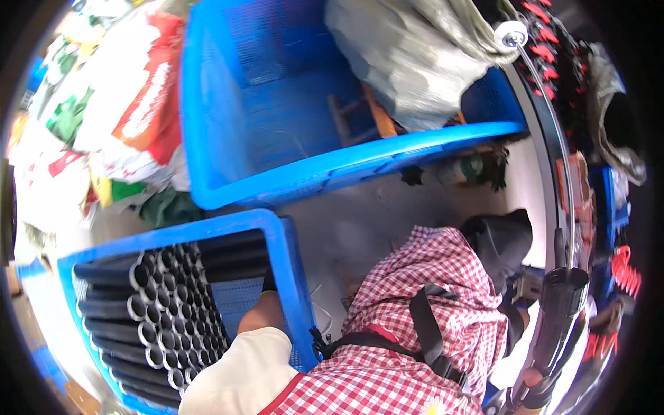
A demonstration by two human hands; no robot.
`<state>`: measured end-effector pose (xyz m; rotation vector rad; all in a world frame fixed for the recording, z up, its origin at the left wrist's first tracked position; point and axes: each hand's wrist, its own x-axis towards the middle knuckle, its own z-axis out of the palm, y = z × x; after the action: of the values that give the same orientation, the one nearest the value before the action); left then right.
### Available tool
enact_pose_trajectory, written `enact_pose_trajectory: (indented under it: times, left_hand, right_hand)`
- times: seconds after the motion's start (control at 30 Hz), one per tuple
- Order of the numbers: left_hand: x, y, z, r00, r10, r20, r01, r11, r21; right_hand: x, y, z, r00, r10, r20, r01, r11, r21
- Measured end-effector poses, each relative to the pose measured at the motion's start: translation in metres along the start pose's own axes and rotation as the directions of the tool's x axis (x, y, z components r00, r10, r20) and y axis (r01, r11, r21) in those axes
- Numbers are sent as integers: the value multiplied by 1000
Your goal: Assembling mechanical components using various tools and adhesive at a workshop bench.
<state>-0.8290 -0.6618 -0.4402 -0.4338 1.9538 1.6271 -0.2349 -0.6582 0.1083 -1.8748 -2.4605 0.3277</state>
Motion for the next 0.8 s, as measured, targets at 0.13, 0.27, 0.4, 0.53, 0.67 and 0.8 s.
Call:
enact_pose_trajectory:
  times: [0.13,0.27,0.4,0.53,0.67,0.8]
  left_hand:
    - [1,-15,8,992,-15,122,6,997,72]
    - [12,-8,14,979,15,203,-32,996,82]
    - [22,23,-22,977,107,182,-116,992,41]
    - [19,54,-62,974,198,111,-197,980,-18]
    - [2,57,-71,964,244,110,-235,968,-87]
    - [-3,64,-39,939,264,219,-243,963,-119]
  right_hand:
    - [44,-91,-4,988,152,39,-152,988,-13]
    - [70,-115,-9,972,231,50,-231,973,10]
    - [107,-145,-3,978,192,80,-199,976,87]
    - [160,-147,23,958,-285,33,274,943,187]
    - [176,-141,30,883,-464,74,429,861,273]
    - [168,-125,29,883,-468,38,443,858,261]
